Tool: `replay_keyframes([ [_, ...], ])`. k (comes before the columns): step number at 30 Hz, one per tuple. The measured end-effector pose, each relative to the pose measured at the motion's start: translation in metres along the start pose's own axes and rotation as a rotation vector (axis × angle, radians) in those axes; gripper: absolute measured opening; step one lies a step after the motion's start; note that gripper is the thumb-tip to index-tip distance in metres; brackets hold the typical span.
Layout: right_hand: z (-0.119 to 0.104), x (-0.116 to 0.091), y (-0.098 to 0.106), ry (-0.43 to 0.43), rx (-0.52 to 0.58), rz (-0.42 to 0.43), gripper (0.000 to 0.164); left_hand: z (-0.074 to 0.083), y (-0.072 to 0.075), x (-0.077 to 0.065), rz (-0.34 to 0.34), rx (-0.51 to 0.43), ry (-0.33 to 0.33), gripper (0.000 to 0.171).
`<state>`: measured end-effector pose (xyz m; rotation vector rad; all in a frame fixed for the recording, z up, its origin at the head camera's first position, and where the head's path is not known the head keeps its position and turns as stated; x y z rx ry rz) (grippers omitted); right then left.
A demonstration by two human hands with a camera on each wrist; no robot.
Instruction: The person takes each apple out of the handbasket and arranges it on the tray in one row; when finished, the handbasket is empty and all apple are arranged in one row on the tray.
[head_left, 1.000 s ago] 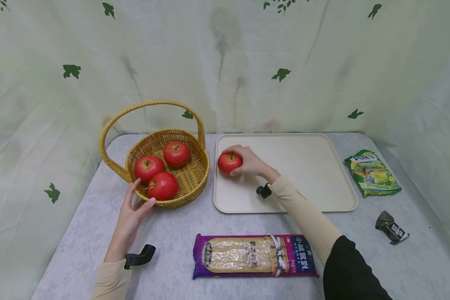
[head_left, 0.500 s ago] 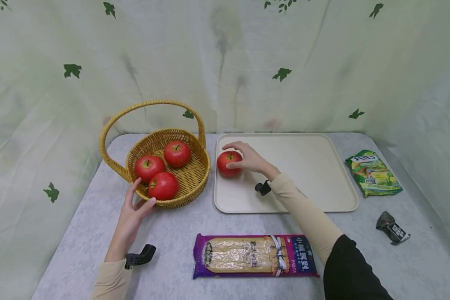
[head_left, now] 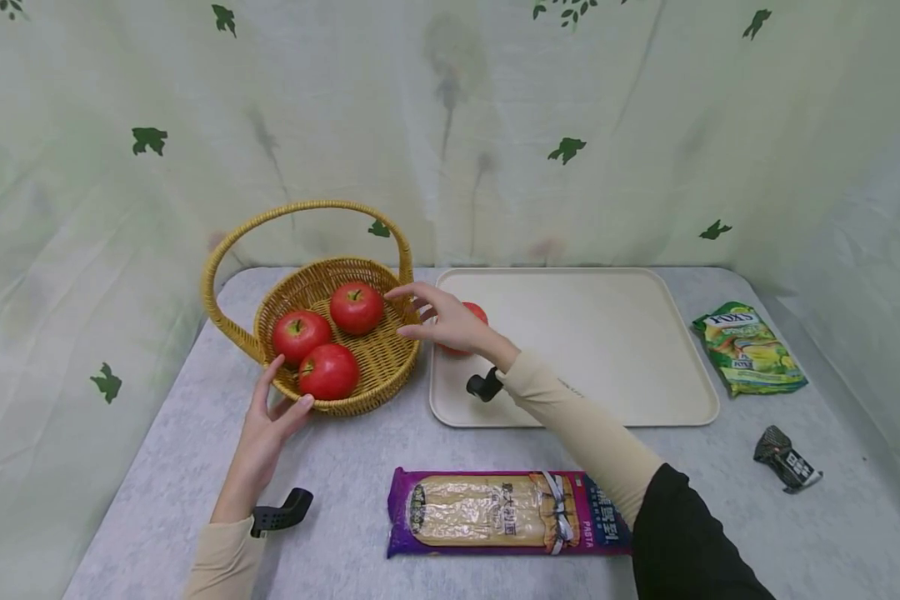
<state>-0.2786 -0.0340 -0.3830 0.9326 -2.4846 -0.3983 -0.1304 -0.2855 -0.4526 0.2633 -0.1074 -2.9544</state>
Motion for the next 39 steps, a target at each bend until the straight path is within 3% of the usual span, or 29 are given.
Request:
replay_keyframes([
  [10,-0.009,0.022,-0.056,0.002,-0.067,-0.207,0.058,0.001,0.000,0.001,-0.002,0.015,-0.002,0.078],
  [18,-0.006,0.035,-0.089,-0.053,-0.266,-0.302,0.060,0.000,0.000,0.001,-0.007,0.025,-0.001,0.078],
  [24,-0.004,0.036,-0.101,-0.185,-0.290,-0.330,0.060,-0.002,0.000,0.001,-0.012,0.012,-0.017,0.077],
  [28,-0.001,0.038,-0.108,-0.229,-0.344,-0.338,0.059,-0.002,0.000,0.001,-0.010,0.011,-0.023,0.077],
  [32,0.001,0.039,-0.111,-0.230,-0.411,-0.343,0.060,-0.003,0.000,0.001,-0.012,0.016,-0.026,0.077],
  [39,0.002,0.040,-0.109,-0.185,-0.338,-0.316,0.059,-0.003,0.000,0.001,-0.008,0.012,-0.016,0.077],
])
Point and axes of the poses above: each hand's wrist, its own x-axis towards the middle knuckle, its own y-axis out of the back of the hand, z = x × y, the point moved 4 cm from there along x, towards the middle knuckle, and after that the axes turned 4 degrees about z, right-handed, at the moved point
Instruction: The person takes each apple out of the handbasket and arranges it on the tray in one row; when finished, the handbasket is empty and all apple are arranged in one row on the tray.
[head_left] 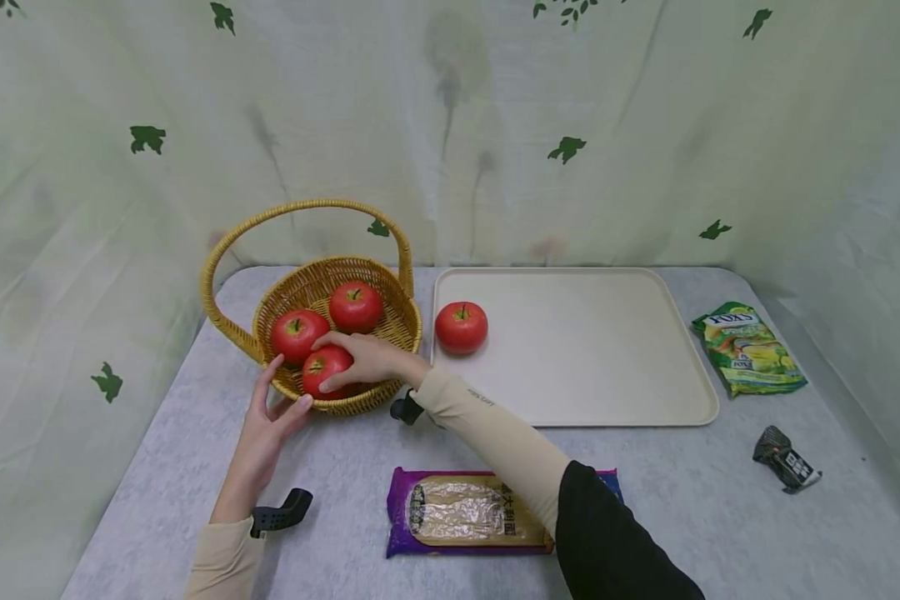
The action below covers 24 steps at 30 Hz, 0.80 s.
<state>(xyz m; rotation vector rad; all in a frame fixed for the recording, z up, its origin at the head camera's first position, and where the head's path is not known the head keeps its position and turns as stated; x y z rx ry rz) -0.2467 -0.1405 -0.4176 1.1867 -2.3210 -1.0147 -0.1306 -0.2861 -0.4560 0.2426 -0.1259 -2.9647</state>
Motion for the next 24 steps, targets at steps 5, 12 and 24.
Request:
replay_keyframes([
  [5,-0.001,-0.004,0.008,0.023,0.083,0.057,0.055,0.001,-0.001,0.000,-0.001,-0.002,-0.004,0.075],
  [12,0.002,-0.015,0.029,-0.018,0.375,0.066,0.057,0.001,-0.001,-0.002,-0.006,-0.021,-0.015,0.074],
  [24,0.027,-0.055,0.084,-0.026,0.479,0.150,0.057,0.002,-0.002,-0.001,-0.017,-0.047,-0.042,0.075],
])
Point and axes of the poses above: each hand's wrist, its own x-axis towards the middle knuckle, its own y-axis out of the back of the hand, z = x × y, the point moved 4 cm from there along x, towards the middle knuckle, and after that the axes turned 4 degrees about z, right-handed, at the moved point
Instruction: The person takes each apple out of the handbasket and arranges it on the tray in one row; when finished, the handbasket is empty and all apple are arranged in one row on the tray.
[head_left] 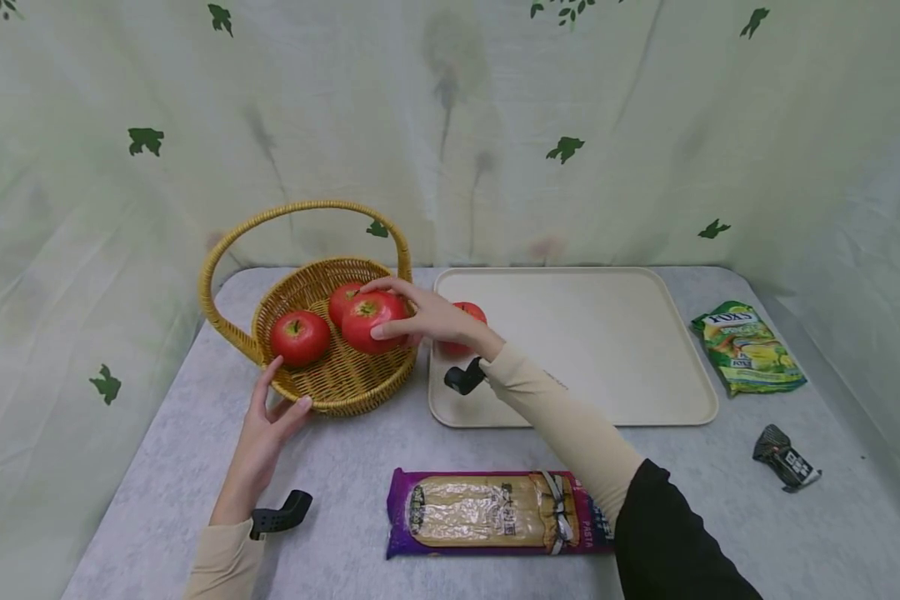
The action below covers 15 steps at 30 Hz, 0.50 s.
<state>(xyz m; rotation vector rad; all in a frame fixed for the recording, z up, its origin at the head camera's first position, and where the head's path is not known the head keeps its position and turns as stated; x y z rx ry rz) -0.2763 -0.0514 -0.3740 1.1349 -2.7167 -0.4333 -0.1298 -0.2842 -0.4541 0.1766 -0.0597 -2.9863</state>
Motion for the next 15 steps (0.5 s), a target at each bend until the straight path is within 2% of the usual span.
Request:
replay_keyframes([
  [4,0.008,-0.014,0.029,-0.005,-0.047,0.048,0.057,0.000,-0.001,0.000,-0.006,-0.010,-0.013,0.076],
  [9,0.023,-0.034,0.066,-0.025,-0.040,0.125,0.057,-0.001,0.000,0.000,-0.003,-0.010,-0.018,0.076],
  [15,0.041,-0.064,0.105,-0.102,-0.013,0.218,0.057,-0.001,0.000,0.000,-0.003,-0.007,-0.017,0.076],
])
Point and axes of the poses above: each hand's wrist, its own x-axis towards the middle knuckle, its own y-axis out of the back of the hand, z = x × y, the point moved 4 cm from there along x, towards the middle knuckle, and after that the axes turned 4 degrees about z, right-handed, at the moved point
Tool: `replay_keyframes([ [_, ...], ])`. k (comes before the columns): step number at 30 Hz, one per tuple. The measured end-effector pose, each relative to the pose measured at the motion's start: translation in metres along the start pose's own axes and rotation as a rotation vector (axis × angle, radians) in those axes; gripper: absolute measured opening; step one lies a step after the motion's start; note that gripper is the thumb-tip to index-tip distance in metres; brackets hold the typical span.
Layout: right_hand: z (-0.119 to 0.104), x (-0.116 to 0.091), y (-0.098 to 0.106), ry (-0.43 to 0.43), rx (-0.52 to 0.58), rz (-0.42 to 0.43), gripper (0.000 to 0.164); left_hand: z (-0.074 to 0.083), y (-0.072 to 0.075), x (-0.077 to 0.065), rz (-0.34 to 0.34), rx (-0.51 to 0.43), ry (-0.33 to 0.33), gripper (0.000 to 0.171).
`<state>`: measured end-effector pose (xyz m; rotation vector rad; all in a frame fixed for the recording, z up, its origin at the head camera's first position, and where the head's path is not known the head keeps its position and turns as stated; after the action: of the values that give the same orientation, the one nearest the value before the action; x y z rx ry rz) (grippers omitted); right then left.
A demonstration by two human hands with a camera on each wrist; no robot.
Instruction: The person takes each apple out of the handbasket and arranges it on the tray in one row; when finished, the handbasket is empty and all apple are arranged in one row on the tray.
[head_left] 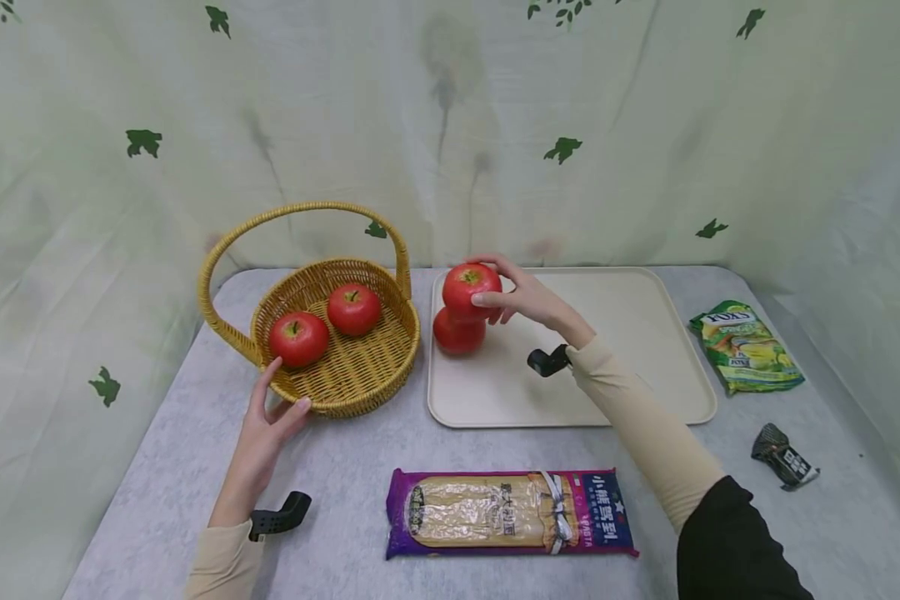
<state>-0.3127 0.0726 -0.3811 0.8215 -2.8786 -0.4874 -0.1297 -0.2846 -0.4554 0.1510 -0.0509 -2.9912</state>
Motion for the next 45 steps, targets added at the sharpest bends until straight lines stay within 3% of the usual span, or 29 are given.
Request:
replay_keyframes([
  [8,0.027,-0.024,0.036,-0.066,0.006,0.084,0.058,0.000,0.000,0.000,-0.001,-0.006,-0.001,0.076],
  [19,0.059,-0.037,0.045,-0.122,0.005,0.107,0.061,0.000,0.000,0.000,0.001,-0.001,-0.002,0.076],
  [35,0.088,-0.043,0.031,-0.173,0.015,-0.034,0.057,0.000,0.000,0.001,0.003,0.015,0.004,0.076],
  [45,0.089,-0.044,0.026,-0.202,0.040,-0.106,0.061,0.000,0.000,0.000,0.005,0.029,0.009,0.075],
])
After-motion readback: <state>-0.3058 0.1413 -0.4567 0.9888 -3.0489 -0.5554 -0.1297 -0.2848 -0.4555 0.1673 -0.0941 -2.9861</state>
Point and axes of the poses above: each hand's wrist, its own x-axis towards the middle knuckle, its own y-axis out of the back of the hand, z = x × y, the point moved 4 cm from there along x, towards the middle knuckle, and after that the axes turned 4 degrees about z, right-handed, at the moved point
